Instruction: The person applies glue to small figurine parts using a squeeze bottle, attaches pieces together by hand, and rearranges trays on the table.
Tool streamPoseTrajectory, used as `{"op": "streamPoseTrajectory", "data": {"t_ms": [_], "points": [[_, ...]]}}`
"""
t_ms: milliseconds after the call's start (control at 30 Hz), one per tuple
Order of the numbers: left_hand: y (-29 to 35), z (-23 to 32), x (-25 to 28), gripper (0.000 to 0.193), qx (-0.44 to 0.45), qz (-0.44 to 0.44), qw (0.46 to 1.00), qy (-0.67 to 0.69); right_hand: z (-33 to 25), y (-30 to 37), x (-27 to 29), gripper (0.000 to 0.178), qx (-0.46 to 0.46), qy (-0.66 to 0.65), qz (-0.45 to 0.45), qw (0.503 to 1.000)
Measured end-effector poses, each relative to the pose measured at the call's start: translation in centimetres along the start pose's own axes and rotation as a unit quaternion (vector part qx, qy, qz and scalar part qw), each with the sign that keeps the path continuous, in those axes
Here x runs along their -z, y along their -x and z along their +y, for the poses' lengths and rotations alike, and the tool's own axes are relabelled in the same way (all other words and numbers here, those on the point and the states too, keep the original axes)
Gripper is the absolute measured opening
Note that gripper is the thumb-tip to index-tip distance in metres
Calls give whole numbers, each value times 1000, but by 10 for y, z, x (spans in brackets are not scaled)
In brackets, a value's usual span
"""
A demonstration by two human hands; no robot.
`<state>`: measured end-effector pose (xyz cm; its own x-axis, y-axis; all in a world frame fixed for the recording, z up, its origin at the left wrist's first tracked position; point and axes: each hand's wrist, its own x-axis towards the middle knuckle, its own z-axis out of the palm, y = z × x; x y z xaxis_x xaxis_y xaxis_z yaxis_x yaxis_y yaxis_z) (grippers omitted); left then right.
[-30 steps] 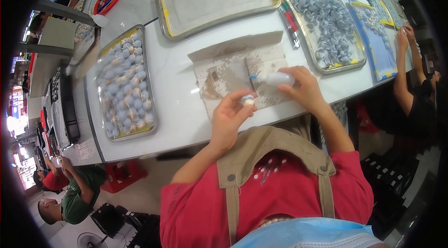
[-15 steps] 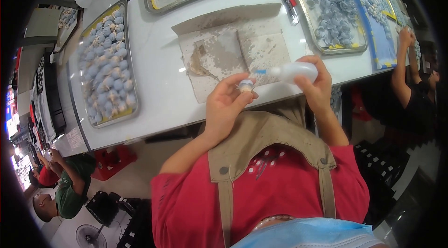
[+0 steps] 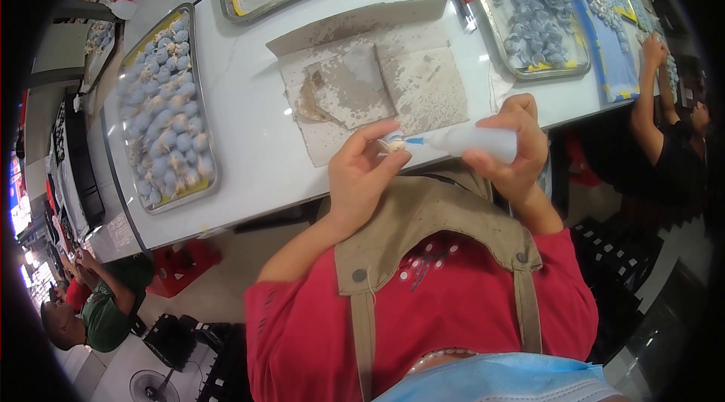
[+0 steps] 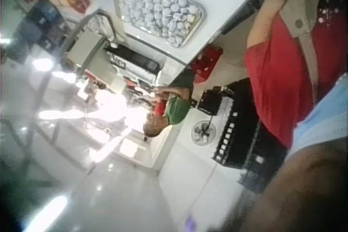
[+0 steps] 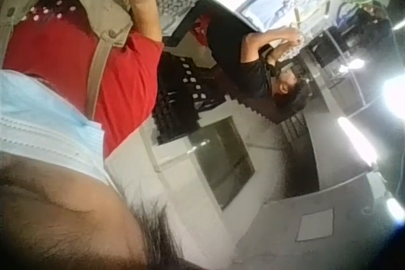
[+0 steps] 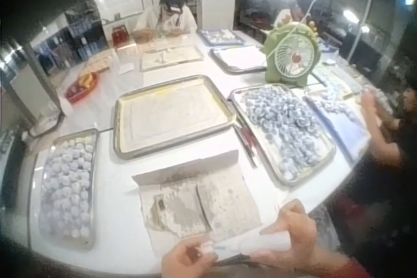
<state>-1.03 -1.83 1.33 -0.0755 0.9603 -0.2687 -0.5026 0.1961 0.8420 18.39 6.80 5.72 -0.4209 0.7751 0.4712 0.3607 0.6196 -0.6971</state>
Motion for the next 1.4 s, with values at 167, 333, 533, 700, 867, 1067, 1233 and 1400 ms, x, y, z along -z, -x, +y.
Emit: {"op": "streamPoseTrajectory", "data": {"t_ms": [167, 333, 533, 700, 867, 1067, 1233, 1400], "points": [[0, 1, 0, 37, 0, -1, 1000, -5, -5, -4, -3, 32, 4, 15, 1, 1000], [1, 1, 0, 37, 12, 1, 1000, 6, -4, -1, -3, 33, 8, 28, -22, 999], [0, -1, 1, 35, 14, 6, 1000, 27, 0, 3, 1, 32, -8, 19, -7, 1000], [-1, -1, -1, 33, 30, 15, 998, 49, 1, 4, 2, 31, -12, 10, 13, 1000], [-1, -2, -1, 33, 33, 16, 998, 52, 0, 1, 1, 30, -7, 17, 11, 1000], [-1, -3, 1, 33, 33, 9, 998, 48, 0, 0, 0, 29, -11, 23, 9, 1000], [-2, -1, 3, 31, 48, 21, 997, 50, 11, 6, 0, 28, -32, -3, 11, 999], [-2, -1, 4, 30, 57, 2, 996, 65, 34, 7, -28, 19, -222, -123, 83, 964]]}}
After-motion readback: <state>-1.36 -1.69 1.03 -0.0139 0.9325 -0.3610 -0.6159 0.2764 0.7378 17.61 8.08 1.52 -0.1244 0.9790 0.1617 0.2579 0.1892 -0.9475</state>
